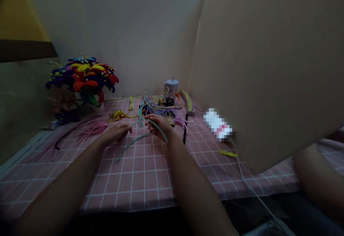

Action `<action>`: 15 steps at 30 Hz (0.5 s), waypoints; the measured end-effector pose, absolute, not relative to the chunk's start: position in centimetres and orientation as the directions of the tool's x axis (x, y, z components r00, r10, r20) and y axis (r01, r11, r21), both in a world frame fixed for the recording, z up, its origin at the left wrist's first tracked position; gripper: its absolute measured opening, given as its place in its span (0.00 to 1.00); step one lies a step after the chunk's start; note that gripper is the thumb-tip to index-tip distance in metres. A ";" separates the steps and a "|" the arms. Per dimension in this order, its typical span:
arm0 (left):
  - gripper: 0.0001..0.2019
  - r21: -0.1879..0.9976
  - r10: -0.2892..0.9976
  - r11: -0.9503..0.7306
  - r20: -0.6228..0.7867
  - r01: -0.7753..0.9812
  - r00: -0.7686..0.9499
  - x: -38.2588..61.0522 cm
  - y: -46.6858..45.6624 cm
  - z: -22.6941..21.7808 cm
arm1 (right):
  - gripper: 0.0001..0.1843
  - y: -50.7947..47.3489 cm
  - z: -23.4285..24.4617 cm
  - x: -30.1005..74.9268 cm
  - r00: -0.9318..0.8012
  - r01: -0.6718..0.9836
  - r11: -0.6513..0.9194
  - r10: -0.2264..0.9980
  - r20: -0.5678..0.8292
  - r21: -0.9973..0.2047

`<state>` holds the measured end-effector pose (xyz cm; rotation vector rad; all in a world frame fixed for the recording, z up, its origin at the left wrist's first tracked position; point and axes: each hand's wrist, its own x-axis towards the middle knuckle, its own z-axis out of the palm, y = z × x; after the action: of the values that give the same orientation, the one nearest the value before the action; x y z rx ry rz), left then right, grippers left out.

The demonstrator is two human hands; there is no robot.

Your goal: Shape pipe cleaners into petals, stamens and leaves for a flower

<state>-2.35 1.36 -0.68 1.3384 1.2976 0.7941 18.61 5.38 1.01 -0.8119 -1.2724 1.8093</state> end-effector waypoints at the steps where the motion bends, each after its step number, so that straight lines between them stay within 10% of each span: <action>1: 0.12 0.945 0.958 0.140 -0.206 0.296 0.202 -2.2 1.2 -0.5 | 0.10 5.4 1.1 18.7 -0.509 -0.220 -0.211 0.858 -0.073 -0.952; 7: 0.08 0.759 0.942 -0.002 -0.217 0.652 0.255 -2.8 0.5 0.6 | 0.18 5.4 -0.1 18.5 -0.526 0.190 -0.084 0.832 -0.173 -0.978; 15: 0.04 0.592 0.950 0.062 -0.282 0.803 0.134 -2.8 -0.9 -1.8 | 0.14 5.5 -2.0 17.0 -0.563 0.664 0.376 0.820 -0.102 -0.646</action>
<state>-2.83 -0.86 -1.84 1.7657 1.6943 0.2886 17.03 5.50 -2.03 -1.3219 -2.4004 0.9595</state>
